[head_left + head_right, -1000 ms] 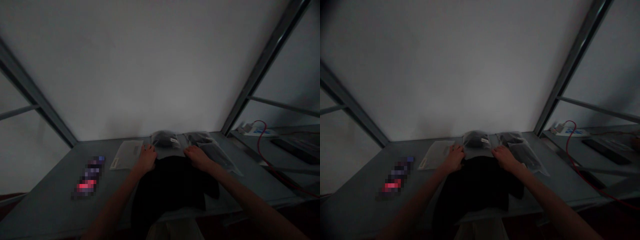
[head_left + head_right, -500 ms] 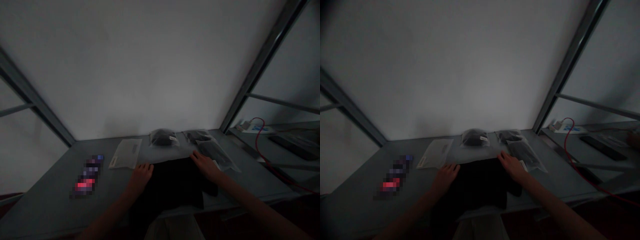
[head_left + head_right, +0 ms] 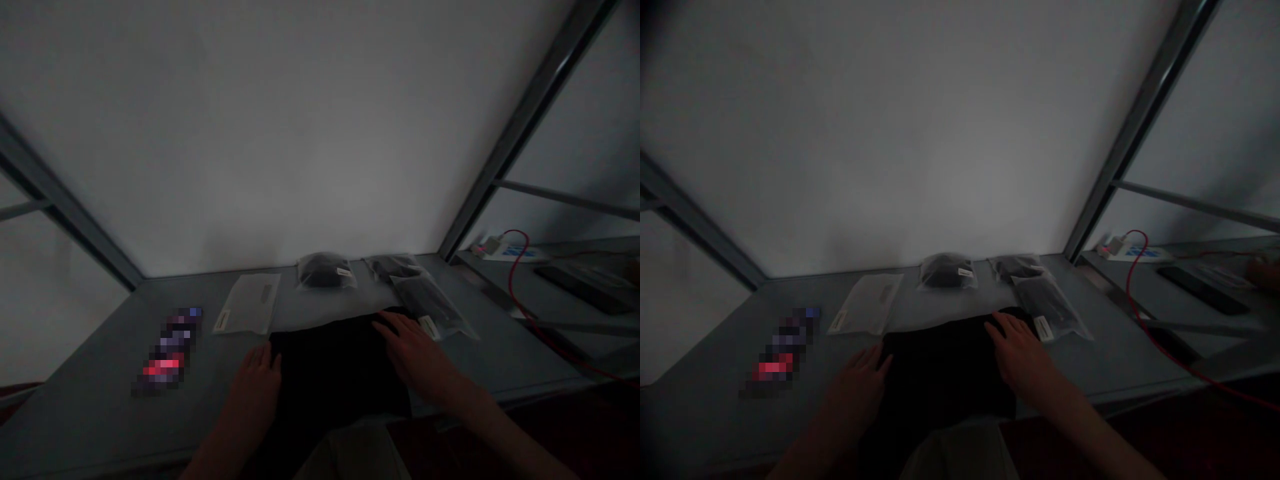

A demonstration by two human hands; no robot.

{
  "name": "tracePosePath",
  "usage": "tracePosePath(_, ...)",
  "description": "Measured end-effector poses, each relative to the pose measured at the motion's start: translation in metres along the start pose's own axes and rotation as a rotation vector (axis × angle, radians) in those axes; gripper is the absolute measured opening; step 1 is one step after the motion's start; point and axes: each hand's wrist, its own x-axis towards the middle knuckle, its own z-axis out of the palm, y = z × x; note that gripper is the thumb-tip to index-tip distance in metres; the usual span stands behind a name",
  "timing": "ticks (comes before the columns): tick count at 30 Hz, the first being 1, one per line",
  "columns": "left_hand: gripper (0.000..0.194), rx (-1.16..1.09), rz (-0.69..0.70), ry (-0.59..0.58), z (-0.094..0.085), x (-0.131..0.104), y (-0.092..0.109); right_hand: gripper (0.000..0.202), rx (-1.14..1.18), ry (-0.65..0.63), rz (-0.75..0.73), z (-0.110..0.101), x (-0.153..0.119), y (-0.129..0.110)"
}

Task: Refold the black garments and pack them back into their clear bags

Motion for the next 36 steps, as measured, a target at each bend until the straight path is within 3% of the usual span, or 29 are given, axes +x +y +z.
tracePosePath(3,0.041,-0.191,0.011,0.133,-0.015,0.002,0.009,0.043,0.132,0.042,-0.064,0.008,0.006,-0.022)
tracePosePath(6,0.039,-0.352,0.045,0.256,-0.018,0.018,0.024,0.054,0.173,-0.012,-0.074,0.028,0.009,-0.03)
tracePosePath(9,0.041,-0.373,0.162,0.17,0.001,0.031,0.031,0.059,0.156,-0.06,-0.045,0.051,0.006,-0.019)
tracePosePath(12,0.047,-0.37,0.189,0.086,0.029,0.028,0.026,0.061,0.091,-0.02,0.071,0.063,0.0,0.002)
tracePosePath(15,0.05,-0.356,0.167,0.105,0.043,0.013,0.015,0.06,0.083,-0.018,0.136,0.057,-0.008,0.018)
tracePosePath(19,0.057,-0.329,0.175,0.148,0.033,-0.017,0.011,0.064,0.15,-0.007,0.076,0.028,-0.028,0.003)
tracePosePath(22,0.087,-0.313,0.248,0.176,0.022,-0.038,0.019,0.075,0.322,-0.17,-0.109,0.011,-0.052,-0.02)
tracePosePath(24,0.094,-0.272,0.326,0.2,0.022,-0.048,0.024,0.083,0.368,-0.256,-0.127,0.009,-0.065,-0.03)
tracePosePath(30,0.076,-0.21,0.478,0.317,0.039,-0.065,0.015,0.069,0.364,-0.274,-0.055,0.023,-0.076,-0.023)
tracePosePath(36,0.055,-0.566,0.331,0.386,0.039,-0.074,-0.001,0.038,0.41,-0.196,-0.017,0.015,-0.065,-0.019)
